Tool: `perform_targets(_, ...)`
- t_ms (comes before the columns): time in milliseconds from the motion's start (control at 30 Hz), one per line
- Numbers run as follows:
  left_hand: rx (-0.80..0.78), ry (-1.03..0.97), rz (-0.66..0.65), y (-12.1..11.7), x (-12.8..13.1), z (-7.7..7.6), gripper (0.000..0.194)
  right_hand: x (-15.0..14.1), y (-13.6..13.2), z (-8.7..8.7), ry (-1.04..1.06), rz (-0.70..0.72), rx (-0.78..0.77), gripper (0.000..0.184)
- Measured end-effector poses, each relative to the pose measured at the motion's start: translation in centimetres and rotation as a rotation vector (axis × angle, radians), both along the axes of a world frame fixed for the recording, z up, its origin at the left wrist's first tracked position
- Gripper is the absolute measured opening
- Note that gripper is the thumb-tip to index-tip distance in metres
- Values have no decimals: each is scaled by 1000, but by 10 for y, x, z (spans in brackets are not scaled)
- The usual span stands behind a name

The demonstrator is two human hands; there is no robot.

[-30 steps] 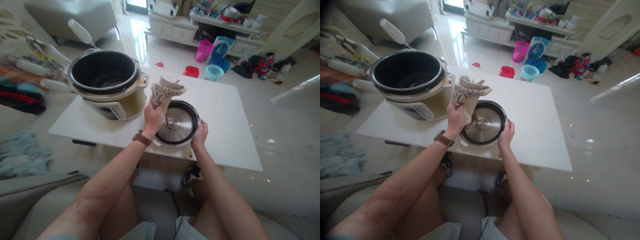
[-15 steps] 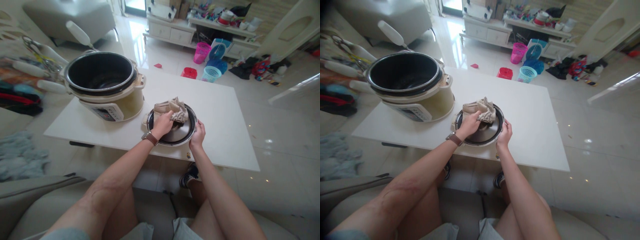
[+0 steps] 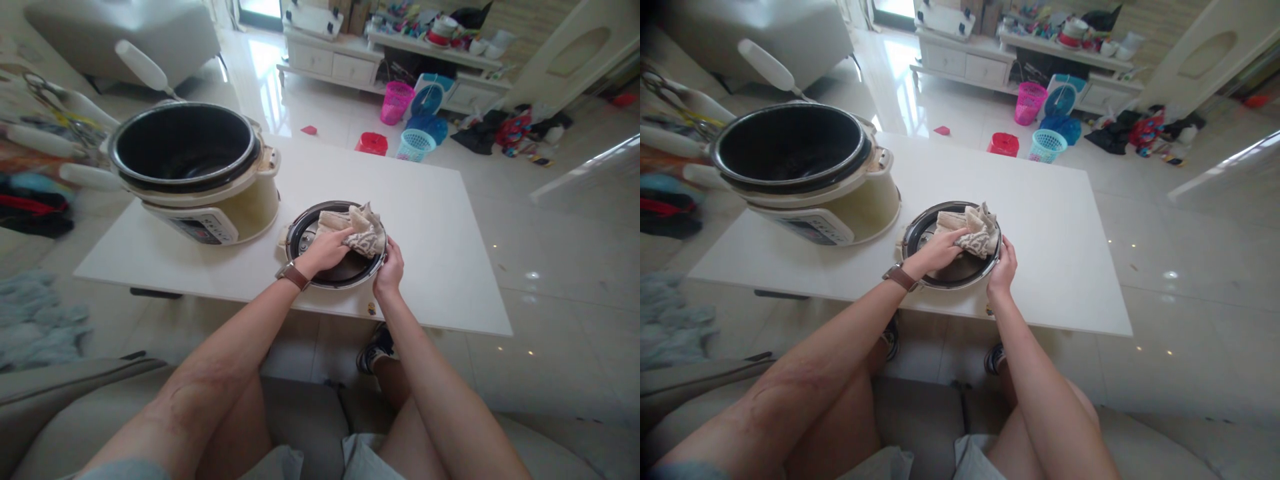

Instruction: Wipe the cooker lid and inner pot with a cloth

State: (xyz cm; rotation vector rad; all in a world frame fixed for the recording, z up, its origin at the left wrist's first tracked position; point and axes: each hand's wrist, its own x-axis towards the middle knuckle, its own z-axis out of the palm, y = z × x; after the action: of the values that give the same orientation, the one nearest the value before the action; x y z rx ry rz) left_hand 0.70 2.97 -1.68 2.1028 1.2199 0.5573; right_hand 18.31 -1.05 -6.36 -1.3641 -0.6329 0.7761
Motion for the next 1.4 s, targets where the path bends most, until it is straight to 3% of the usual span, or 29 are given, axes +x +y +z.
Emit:
perform_targets(267, -95, -62, -157, -8, -13, 15, 49, -1, -1, -3, -97, -19, -2, 40)
perform_targets(500, -164, -142, -294, -12, -23, 19, 44, -5, -2, 2, -81, -60, -36, 45)
perform_targets(933, -246, -62, -310, -12, -45, 26, 42, -2, 0, -3, -172, -104, -40, 44)
perform_targets(1067, -262, -83, -220, -7, -51, 27, 38, -3, 1, -2, -175, -101, -39, 42)
perform_targets(1200, -216, -271, -70, 3, -55, 22, 34, -2, 4, -2, -152, -103, -43, 41)
perform_targets(1300, -127, -405, 192, 10, -57, 16, 30, -1, 5, -2, -139, -86, -58, 43)
perform_targets(1400, 89, -457, 487, 9, -58, 15, 24, -1, 4, -1, -149, -75, -75, 45)
